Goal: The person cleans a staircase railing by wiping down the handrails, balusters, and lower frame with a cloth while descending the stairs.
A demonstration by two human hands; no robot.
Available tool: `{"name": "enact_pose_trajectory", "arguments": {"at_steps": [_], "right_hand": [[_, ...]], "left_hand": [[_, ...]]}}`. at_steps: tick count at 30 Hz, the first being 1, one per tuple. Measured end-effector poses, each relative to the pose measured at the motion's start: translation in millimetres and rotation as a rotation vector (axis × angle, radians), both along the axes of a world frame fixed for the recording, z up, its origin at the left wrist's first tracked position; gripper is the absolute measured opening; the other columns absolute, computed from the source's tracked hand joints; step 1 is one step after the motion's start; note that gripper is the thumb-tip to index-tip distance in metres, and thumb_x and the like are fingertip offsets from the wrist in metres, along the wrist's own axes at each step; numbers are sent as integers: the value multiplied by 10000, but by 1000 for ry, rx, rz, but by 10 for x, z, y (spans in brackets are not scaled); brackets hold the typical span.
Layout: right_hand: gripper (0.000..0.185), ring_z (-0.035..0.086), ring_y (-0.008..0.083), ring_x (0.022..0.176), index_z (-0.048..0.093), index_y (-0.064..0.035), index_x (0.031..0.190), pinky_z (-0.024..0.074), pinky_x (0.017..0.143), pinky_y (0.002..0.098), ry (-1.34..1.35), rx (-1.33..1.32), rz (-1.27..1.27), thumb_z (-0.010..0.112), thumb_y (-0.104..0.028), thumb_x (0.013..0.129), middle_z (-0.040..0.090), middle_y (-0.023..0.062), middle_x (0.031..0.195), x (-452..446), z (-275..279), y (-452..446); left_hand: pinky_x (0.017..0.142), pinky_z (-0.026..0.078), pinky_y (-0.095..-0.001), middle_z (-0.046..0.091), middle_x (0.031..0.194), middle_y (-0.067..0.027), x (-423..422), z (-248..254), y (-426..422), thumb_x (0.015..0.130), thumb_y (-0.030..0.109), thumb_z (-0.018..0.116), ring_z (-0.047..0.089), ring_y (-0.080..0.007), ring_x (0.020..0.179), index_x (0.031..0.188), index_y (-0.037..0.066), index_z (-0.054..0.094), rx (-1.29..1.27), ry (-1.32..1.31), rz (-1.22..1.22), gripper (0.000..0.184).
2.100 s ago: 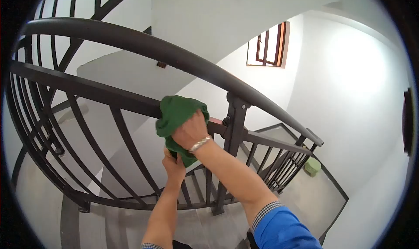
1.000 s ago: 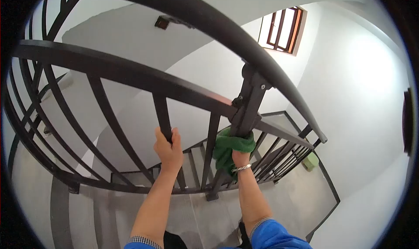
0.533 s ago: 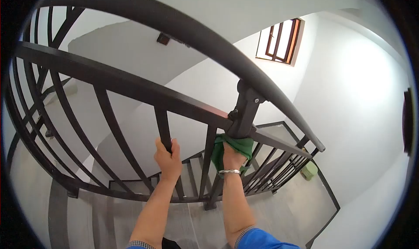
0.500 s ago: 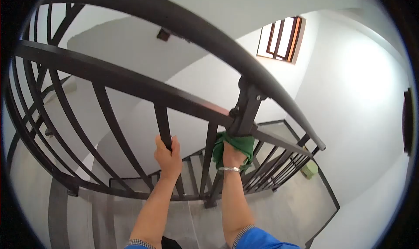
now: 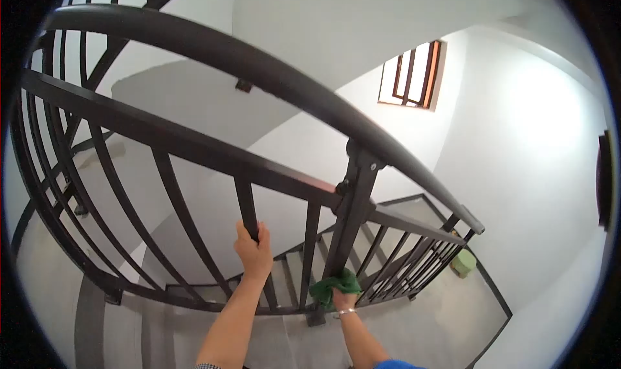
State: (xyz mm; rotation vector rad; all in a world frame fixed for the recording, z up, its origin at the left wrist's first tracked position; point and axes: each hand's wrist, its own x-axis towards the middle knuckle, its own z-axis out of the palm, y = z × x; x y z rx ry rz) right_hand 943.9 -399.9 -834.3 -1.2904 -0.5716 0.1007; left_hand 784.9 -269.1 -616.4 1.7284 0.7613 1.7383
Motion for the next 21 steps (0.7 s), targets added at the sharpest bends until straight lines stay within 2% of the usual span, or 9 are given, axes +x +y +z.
{"name": "enact_pose_trajectory", "arguments": {"at_steps": [4,6,7,9,11,13,15,17,21], "right_hand": [[337,565,246,934,571,21,1053,439,822,348,-898,-174,-477,627,-43,726,595,115,1006,-177,1883,-395],[287,557,285,931,574,-1,1059,428,828,364,-961,-207,-489,561,-71,781,583,135,1042,-252,2796,-301],[341,498,390,1007,555,17,1052,375,866,436,-746,-180,-363,537,-208,796,567,207,1057,39,2829,-127],[420,522,417,960,549,40,1009,423,793,427,-325,-405,-250,504,-332,819,572,274,966,40,3477,101],[457,534,404,946,570,22,982,438,776,437,-393,-174,-255,533,-394,796,574,256,982,238,3217,354],[423,549,383,915,589,-6,954,447,775,438,-817,-467,-550,568,-389,777,573,220,983,141,3092,419],[305,558,357,889,600,-27,936,456,761,435,-778,-458,-529,602,-269,751,568,184,983,84,3086,353],[240,557,348,863,598,-31,934,451,742,434,-1136,-415,-630,592,-148,724,569,172,973,239,2815,287],[208,542,329,891,607,-62,885,443,773,437,-976,-219,-493,573,-74,680,581,152,934,59,2891,-107]], "left_hand": [[485,395,-280,490,575,-53,-19,23,-26,826,95,534,496,-138,501,836,22,437,-8,-1,-14,121],[478,390,-280,483,572,-52,-16,-1,-11,826,100,536,489,-135,496,832,22,434,-8,-17,-33,128],[469,384,-281,475,566,-50,-24,1,2,827,99,534,483,-135,490,829,22,430,-30,-23,-66,129],[460,379,-282,467,560,-48,-39,0,-9,827,99,532,478,-134,483,826,22,426,-48,-30,-105,131],[448,373,-278,460,548,-45,-21,27,-26,831,94,524,472,-131,472,822,23,424,-65,-39,-82,123],[447,374,-277,463,546,-47,-13,59,-41,832,92,522,474,-131,470,823,22,423,-55,-50,-94,122],[447,375,-276,466,544,-49,-42,69,-53,832,90,520,475,-131,467,825,21,422,-40,-49,-106,120],[448,380,-283,484,554,-61,-64,34,-48,834,93,522,487,-144,463,854,21,426,-47,-13,-121,121],[469,401,-260,503,594,-37,-12,-51,28,838,98,530,507,-112,506,850,24,448,-25,-27,-98,110]]}}
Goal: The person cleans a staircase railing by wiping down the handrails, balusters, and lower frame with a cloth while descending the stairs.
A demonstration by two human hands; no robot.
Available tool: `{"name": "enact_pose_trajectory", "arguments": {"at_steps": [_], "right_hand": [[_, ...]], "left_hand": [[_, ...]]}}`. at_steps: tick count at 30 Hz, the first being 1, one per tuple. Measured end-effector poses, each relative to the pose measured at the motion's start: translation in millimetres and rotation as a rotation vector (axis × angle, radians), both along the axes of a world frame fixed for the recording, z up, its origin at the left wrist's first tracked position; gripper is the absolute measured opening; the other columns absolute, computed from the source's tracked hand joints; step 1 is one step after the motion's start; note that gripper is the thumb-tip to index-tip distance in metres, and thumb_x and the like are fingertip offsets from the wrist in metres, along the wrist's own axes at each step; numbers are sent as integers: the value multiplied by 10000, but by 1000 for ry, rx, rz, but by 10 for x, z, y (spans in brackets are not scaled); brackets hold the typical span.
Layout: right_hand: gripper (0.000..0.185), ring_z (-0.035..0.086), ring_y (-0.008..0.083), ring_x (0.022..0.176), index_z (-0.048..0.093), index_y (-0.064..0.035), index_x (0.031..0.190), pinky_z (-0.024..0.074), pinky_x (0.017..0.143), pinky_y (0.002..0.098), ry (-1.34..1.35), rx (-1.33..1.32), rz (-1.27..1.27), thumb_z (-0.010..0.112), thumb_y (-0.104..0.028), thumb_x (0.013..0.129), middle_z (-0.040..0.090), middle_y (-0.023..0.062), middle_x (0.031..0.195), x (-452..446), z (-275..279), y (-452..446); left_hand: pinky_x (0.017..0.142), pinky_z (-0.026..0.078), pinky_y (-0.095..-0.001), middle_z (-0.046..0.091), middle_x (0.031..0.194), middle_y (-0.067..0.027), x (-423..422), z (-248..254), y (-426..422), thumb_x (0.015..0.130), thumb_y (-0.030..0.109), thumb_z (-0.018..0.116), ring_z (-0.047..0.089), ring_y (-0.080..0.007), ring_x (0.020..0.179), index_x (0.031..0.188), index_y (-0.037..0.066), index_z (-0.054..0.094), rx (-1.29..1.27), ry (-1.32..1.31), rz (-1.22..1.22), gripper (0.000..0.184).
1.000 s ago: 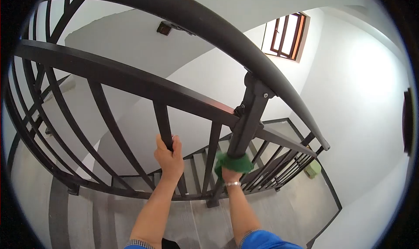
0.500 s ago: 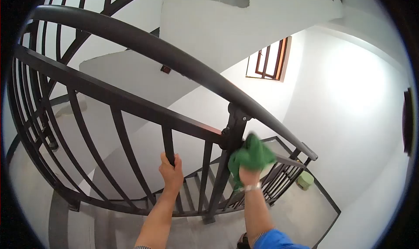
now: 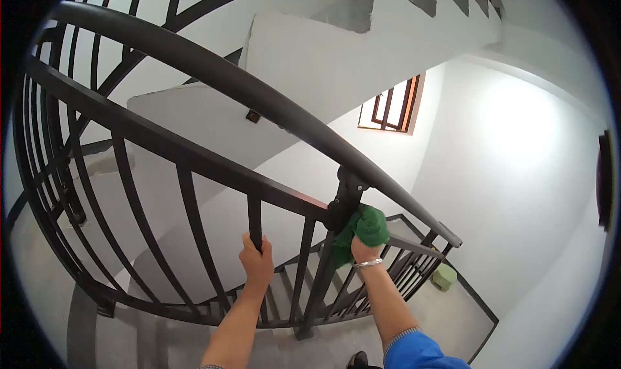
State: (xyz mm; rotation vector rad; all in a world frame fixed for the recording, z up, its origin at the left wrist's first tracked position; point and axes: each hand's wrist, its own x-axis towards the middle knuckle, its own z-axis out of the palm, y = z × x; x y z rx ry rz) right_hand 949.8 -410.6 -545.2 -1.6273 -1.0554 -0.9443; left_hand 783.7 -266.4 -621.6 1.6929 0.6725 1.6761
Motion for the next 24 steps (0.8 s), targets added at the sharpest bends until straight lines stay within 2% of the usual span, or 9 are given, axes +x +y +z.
{"name": "enact_pose_trajectory", "arguments": {"at_steps": [3,4,6,8,12,20,22,23,24], "right_hand": [[267,565,285,845,594,-32,932,450,751,419,-320,-412,-291,552,-106,679,584,140,939,-443,768,-34],[310,563,219,908,595,-19,951,428,843,381,-717,-390,-418,543,-169,685,600,112,942,-432,831,-20],[307,536,188,984,606,5,927,371,937,336,-851,-413,-121,527,-180,694,609,97,954,-168,885,99],[287,511,171,1032,619,1,903,328,978,319,-1143,-539,-196,523,-166,690,608,92,977,14,884,225],[293,516,210,1017,623,0,867,344,974,336,-830,-683,-58,572,-181,643,606,81,961,17,610,92],[326,478,298,1059,604,-34,951,316,953,463,-316,-229,-93,652,-151,651,568,115,1044,-27,-71,275],[329,464,323,1059,577,-76,1023,331,934,450,198,171,-16,629,-191,720,536,121,1102,17,-350,581],[392,463,340,1043,527,-81,1105,349,911,421,-216,-99,-264,609,-219,748,519,135,1113,-28,-443,568],[392,463,340,1043,527,-81,1105,349,911,421,-221,-102,-247,609,-219,748,519,135,1113,-16,-631,572]], "left_hand": [[469,408,-261,515,607,-44,2,-79,25,838,93,529,506,-110,503,852,20,448,-20,25,37,111],[467,404,-279,507,586,-63,-4,-78,23,838,99,534,510,-146,489,877,21,442,-19,26,21,126],[464,401,-297,499,564,-82,4,-82,32,838,104,538,514,-182,475,901,21,437,-26,36,-8,145],[464,399,-293,493,559,-73,5,-60,39,841,109,540,512,-165,478,893,22,440,33,-1,8,142],[464,395,-284,488,559,-63,-100,70,-52,843,110,540,504,-147,480,889,22,444,-37,4,-119,139],[485,412,-299,500,564,-70,-5,-53,32,843,110,530,521,-179,492,912,15,446,-78,34,-45,144],[495,415,-304,508,573,-77,4,-63,13,841,112,532,531,-192,502,920,15,445,-86,32,-32,151],[504,419,-309,517,581,-84,6,-49,8,839,113,533,540,-205,513,928,16,445,-92,25,-24,159],[504,419,-309,517,581,-84,-1,-32,-1,839,113,533,540,-205,513,928,16,445,-97,20,-7,159]]}}
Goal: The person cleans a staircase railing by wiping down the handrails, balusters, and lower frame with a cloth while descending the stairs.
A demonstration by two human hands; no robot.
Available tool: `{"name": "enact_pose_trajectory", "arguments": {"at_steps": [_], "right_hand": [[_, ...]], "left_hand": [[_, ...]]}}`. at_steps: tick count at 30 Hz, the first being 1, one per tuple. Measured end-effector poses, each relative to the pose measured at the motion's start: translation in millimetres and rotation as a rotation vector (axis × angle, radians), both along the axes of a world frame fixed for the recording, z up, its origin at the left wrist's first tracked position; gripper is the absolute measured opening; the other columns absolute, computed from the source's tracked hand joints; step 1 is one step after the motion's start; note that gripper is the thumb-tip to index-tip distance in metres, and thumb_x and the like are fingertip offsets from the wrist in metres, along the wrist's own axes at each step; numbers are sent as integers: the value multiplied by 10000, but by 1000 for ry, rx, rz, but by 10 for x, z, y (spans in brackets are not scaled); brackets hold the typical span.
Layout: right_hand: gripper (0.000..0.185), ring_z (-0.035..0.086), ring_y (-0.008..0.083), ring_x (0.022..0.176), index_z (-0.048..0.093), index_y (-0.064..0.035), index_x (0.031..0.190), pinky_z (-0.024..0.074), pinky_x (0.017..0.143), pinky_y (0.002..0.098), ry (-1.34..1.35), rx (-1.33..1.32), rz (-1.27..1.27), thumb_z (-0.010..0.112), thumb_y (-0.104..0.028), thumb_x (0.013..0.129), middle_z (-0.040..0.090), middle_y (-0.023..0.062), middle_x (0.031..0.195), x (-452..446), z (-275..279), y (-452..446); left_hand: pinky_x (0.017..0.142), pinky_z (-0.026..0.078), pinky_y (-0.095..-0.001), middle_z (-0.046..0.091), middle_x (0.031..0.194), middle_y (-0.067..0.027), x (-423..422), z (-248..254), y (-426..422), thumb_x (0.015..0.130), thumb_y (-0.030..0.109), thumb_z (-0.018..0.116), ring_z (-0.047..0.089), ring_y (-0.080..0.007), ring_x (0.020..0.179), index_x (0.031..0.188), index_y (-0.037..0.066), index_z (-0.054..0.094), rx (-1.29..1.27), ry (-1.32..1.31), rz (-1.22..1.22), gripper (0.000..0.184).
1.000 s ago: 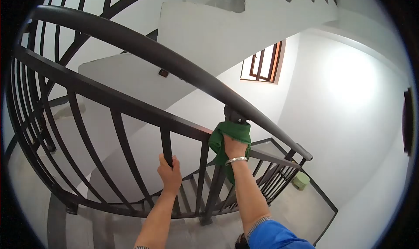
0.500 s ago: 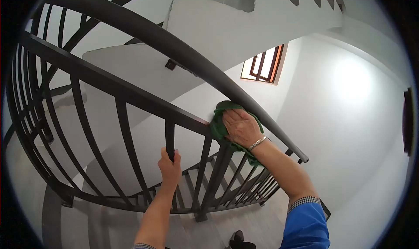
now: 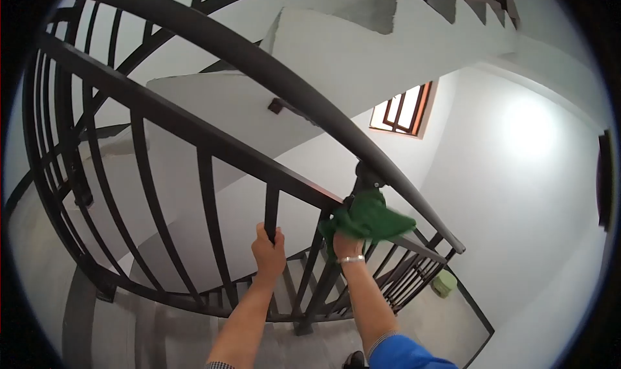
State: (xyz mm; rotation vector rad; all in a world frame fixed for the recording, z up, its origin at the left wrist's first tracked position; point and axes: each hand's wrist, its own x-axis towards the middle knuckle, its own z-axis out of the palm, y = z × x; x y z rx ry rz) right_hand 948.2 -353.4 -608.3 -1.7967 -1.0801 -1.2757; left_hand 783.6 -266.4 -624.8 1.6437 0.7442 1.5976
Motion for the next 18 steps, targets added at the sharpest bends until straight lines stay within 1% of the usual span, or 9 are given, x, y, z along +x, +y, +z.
{"name": "enact_pose_trajectory", "arguments": {"at_steps": [2,4,6,8,10,12,13,16,18], "right_hand": [[295,495,335,1020,595,-41,905,358,907,438,-7,-105,97,618,-159,636,556,168,1005,73,-445,53],[286,498,340,1009,593,-34,858,361,902,450,214,-200,15,620,-161,603,562,158,979,-461,-261,-237],[299,472,327,1063,587,-28,966,332,944,451,279,-145,164,593,-148,692,548,157,1074,-235,-868,-234],[362,425,316,1131,540,-25,1099,295,991,430,1053,796,731,573,-174,771,502,163,1180,-232,-1033,-118],[426,366,311,1189,470,-23,1196,258,1025,401,270,-265,-196,562,-181,812,434,169,1269,166,-1324,-124],[274,536,279,989,587,2,972,389,907,381,579,-23,109,633,-146,747,601,132,1017,-112,-503,-107],[199,590,242,831,606,0,848,449,797,367,572,208,205,659,-103,685,634,96,876,-2,-545,-3],[412,551,293,871,551,8,940,415,807,371,735,319,406,708,-217,633,612,122,880,10,-683,26],[377,554,239,806,533,3,910,440,743,337,654,194,253,716,-149,618,592,99,866,8,-978,27]], "left_hand": [[516,425,-310,528,601,-95,-25,15,-22,839,120,535,555,-213,530,943,17,443,26,19,-17,173],[524,428,-313,532,614,-97,5,26,7,838,127,538,558,-212,538,939,16,446,10,39,23,176],[520,423,-319,520,607,-100,-11,-33,30,837,129,541,544,-216,526,923,15,442,-3,41,-2,173],[512,414,-327,506,598,-104,-59,14,12,835,133,543,529,-228,515,911,13,438,21,14,-31,176],[468,383,-268,502,618,-43,-65,17,71,848,131,540,481,-108,514,887,22,446,141,27,14,149],[452,371,-256,494,615,-39,-57,85,76,846,134,548,470,-94,501,903,29,447,127,66,36,157],[452,371,-256,494,615,-39,-64,97,59,846,134,548,470,-94,501,903,29,447,109,89,36,157],[446,359,-227,496,636,-18,-84,75,87,848,135,553,453,-74,488,911,42,453,130,82,49,151],[438,348,-197,484,653,13,-111,49,113,850,148,567,431,-48,477,922,56,455,76,13,-40,162]]}}
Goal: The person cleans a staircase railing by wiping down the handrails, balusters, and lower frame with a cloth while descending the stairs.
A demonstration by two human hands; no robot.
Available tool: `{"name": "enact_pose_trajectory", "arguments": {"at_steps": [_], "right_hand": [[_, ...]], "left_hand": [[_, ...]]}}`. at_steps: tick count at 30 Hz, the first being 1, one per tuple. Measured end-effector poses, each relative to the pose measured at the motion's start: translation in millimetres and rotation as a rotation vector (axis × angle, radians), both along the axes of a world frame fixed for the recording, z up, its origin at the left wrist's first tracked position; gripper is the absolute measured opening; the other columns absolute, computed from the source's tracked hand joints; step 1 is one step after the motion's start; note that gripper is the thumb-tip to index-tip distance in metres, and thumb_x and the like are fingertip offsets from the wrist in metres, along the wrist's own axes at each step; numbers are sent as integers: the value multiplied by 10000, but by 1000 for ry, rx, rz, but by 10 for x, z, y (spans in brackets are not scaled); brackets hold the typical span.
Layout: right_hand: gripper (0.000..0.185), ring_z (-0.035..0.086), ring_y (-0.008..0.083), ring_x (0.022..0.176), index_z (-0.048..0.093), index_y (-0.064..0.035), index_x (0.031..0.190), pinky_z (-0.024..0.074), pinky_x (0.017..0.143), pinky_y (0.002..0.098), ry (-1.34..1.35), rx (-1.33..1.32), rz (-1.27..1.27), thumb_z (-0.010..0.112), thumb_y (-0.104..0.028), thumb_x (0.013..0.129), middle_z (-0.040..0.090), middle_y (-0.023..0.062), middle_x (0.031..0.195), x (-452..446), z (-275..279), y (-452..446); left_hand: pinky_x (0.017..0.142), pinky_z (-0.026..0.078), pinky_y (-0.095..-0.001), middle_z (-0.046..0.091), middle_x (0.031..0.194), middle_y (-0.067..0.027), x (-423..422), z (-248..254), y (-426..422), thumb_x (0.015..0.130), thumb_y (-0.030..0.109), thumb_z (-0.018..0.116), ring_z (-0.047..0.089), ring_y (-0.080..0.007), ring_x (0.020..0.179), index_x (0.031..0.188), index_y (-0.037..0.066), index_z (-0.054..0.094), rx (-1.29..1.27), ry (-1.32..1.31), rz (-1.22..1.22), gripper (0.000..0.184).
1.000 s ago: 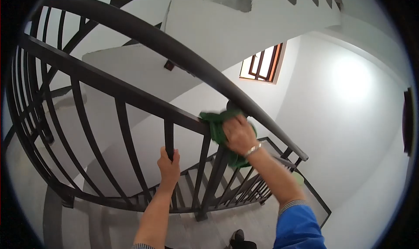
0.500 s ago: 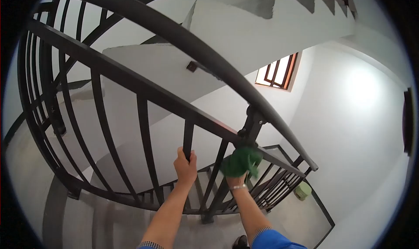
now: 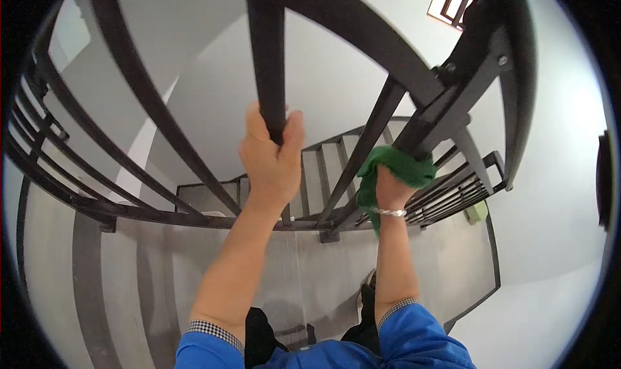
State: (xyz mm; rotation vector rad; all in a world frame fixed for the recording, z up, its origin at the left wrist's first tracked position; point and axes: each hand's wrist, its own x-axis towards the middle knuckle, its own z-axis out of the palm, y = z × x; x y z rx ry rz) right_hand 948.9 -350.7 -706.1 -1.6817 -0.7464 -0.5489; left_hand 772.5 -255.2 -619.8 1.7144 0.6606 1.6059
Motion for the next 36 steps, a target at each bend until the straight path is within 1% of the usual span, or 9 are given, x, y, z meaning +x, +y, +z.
{"name": "enact_pose_trajectory", "arguments": {"at_steps": [7,15,18,20,26,28,33,35,36], "right_hand": [[208,529,181,747,548,-49,835,425,720,319,410,169,311,663,-78,664,559,38,783,-76,-1826,-40],[558,405,307,1160,472,-66,1207,264,1009,452,348,-738,62,626,-319,734,484,125,1231,-61,-3907,-125],[539,403,294,1159,477,-59,1181,306,974,456,793,-461,257,620,-341,744,495,104,1214,-95,-4340,-87],[492,444,292,1122,482,-62,1152,379,903,438,1041,256,413,612,-324,757,510,85,1202,-38,-4828,-133],[256,574,208,833,566,-9,985,469,725,335,555,-752,68,589,-52,733,612,90,966,-142,-3128,-1039],[274,582,204,839,577,-7,1001,474,698,320,1051,130,549,606,-66,735,614,101,978,-409,-2509,-1377],[331,590,231,879,555,-13,1082,477,752,317,1364,414,832,605,-88,763,607,104,1026,-980,-457,-2135],[474,596,248,904,533,13,1130,488,789,366,193,-168,741,678,-202,733,574,151,1118,-921,-219,-2371],[474,596,248,904,533,13,1130,488,789,366,176,-171,727,678,-202,733,574,151,1118,-970,-158,-2432]], "left_hand": [[416,345,-197,439,632,28,81,40,1,840,152,596,396,-43,455,931,50,458,-13,-100,37,194],[376,312,-185,439,601,12,193,16,26,847,163,577,374,-25,423,890,18,451,73,-196,84,198],[381,316,-189,440,607,7,182,-30,46,854,170,565,370,-31,423,874,16,442,109,-174,79,197],[384,317,-189,437,609,9,230,-22,-21,855,173,556,372,-29,428,863,20,432,87,-182,88,197],[458,366,-229,457,616,6,148,-113,56,846,172,563,428,-75,478,897,30,464,66,-61,238,180],[423,332,-203,433,628,21,65,-70,56,859,180,554,387,-37,462,884,63,465,177,-21,238,150],[502,369,-231,496,646,15,-87,-21,27,816,130,601,438,-66,546,805,52,506,-111,-111,-139,123],[461,360,-211,480,636,27,-21,-89,25,827,148,597,430,-54,514,829,67,496,-95,-126,-159,129],[419,352,-191,463,627,39,23,-127,51,838,165,593,422,-41,483,852,81,486,-73,-116,-150,137]]}}
